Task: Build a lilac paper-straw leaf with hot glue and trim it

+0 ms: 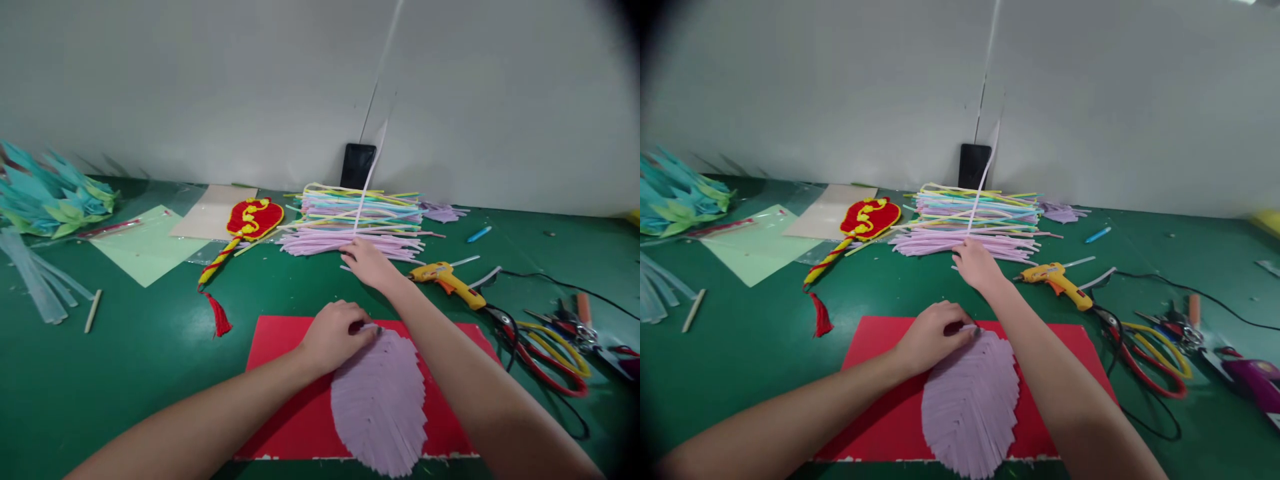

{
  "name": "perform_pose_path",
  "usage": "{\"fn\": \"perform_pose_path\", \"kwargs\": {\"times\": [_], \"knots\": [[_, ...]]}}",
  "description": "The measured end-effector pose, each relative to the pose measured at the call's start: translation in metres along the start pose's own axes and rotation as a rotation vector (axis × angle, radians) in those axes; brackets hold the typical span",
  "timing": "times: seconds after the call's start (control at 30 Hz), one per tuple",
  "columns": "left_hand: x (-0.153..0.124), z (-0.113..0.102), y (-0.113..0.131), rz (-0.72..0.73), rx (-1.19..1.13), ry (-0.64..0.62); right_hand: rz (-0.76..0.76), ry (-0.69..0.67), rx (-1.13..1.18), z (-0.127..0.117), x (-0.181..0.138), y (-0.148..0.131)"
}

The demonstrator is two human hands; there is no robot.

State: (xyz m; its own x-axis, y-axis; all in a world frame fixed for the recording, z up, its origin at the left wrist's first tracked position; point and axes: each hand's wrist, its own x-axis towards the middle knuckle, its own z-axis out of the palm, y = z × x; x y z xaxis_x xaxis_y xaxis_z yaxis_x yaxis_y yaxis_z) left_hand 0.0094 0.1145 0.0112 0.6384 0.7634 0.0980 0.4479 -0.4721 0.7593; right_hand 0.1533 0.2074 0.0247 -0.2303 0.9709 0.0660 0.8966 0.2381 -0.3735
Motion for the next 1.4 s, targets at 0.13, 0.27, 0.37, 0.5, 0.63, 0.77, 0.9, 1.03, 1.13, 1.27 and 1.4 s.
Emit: {"fn": "perform_pose_path", "kwargs": {"times": [0.13, 0.27, 0.37, 0.5, 0.63, 0.77, 0.9, 1.03, 1.13, 1.27, 1.4], "knots": [[0.0, -0.002, 0.001, -0.002, -0.017, -0.007, -0.013, 0.045, 0.092, -0.018, -0.023, -0.002], [0.0, -0.004, 0.004, -0.032, -0.032, -0.005, 0.042, 0.113, 0.189, -0.035, -0.069, 0.005], [0.002, -0.005, 0.006, -0.046, -0.042, 0.013, 0.184, 0.084, 0.461, -0.038, -0.106, 0.012], [0.005, -0.008, 0.01, -0.074, -0.073, 0.045, 0.243, -0.032, 0.607, -0.037, -0.137, 0.015], [0.007, -0.013, 0.019, -0.142, -0.094, 0.055, 0.195, -0.098, 0.685, -0.037, -0.147, 0.015], [0.007, -0.01, 0.024, -0.225, -0.11, 0.025, 0.162, -0.07, 0.761, -0.035, -0.148, 0.018], [0.008, -0.003, 0.022, -0.224, -0.202, 0.008, 0.154, -0.041, 0.808, -0.031, -0.15, 0.023], [0.01, -0.001, 0.022, -0.253, -0.215, 0.028, 0.177, -0.02, 0.842, -0.029, -0.151, 0.024], [0.01, 0.0, 0.022, -0.284, -0.202, 0.051, 0.216, -0.022, 0.868, -0.028, -0.152, 0.022], [0.009, 0.003, 0.02, -0.313, -0.184, 0.111, 0.19, -0.108, 0.875, -0.026, -0.154, 0.02], [0.008, 0.006, 0.017, -0.323, -0.206, 0.125, 0.158, -0.118, 0.865, -0.025, -0.154, 0.018]]}}
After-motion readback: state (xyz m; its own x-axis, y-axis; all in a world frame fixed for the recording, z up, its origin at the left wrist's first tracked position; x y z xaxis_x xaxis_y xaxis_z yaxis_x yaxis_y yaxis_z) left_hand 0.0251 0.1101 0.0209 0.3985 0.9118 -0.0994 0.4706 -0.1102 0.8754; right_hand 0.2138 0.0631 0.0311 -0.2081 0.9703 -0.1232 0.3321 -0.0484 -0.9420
